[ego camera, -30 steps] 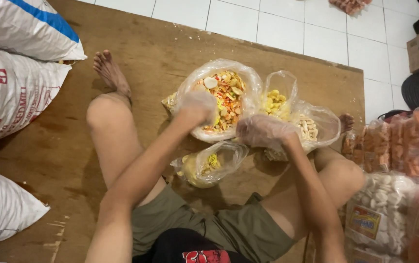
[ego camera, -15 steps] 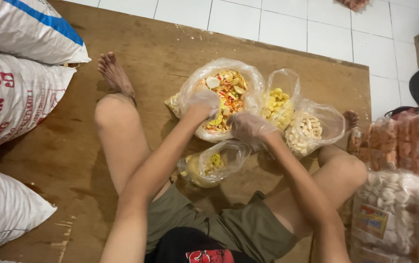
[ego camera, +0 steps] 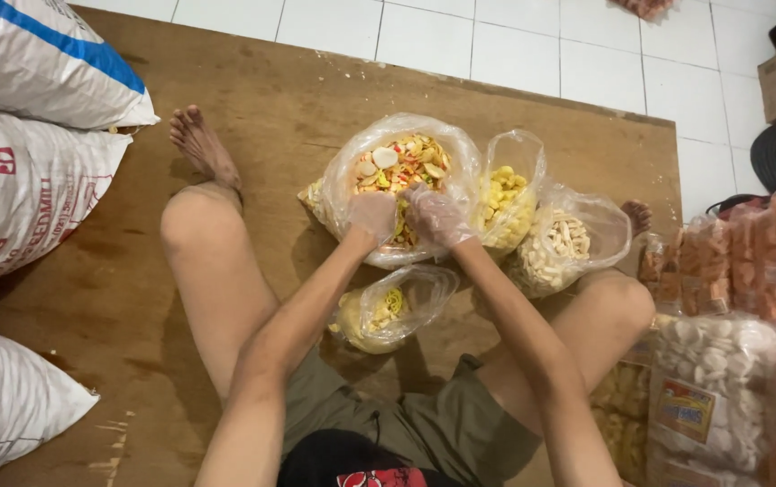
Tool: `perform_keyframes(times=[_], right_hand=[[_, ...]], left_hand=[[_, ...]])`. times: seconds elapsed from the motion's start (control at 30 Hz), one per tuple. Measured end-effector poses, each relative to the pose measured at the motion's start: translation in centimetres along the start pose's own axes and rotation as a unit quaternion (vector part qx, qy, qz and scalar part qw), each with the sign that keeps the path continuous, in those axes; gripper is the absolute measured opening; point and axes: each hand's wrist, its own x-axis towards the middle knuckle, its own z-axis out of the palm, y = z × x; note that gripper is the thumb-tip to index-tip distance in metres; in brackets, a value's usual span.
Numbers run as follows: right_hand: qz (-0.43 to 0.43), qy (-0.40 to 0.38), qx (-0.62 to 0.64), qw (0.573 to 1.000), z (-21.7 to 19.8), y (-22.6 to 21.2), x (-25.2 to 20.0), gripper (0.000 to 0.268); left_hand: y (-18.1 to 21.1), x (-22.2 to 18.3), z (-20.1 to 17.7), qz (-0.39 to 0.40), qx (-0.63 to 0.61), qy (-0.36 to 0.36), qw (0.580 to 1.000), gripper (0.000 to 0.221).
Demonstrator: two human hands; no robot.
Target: Mixing and sorting various types of snacks in large plastic bags while sitting on the floor
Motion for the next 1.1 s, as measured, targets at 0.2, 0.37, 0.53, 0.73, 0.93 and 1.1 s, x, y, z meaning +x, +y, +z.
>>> perform_keyframes(times=[0.2,0.37,0.53,0.73,0.93,1.1], right_hand=[[0.107,0.168,-0.264,0.944,-2.4,-2.2,3.9,0.020],[0.069,0.011,0.217,0.974,-8.4,0.1,1.3,0.059],[0.239,-0.140,0.264,0.924,-24.0,-5.1,3.1,0.029],[0.218,-0.344,0.276,0.870,-34.1,-9.6,1.1,0.032],[0.111,-0.431,0.204,0.872,-28.1,-10.3,-0.1,0.020],[-0.042,-0.429,0.211,0.877,-28.2,-10.1,0.1,0.040]], left_hand=[[1.3,-2.3,-2.8,0.012,0.023,0.004,1.000,0.023],[1.0,-3.1,-0.1,0.033,0.040,0.027,0.998,0.023],[1.5,-4.4,-4.8,0.034,-0.018,-0.015,0.999,0.023],[1.0,-4.2,-9.6,0.001,-0.082,-0.088,0.993,0.023],[1.1,-6.1,-15.4,-0.002,-0.146,-0.103,0.984,0.026],[0.6,-9.0,-18.4,0.001,-0.143,-0.050,0.988,0.034]])
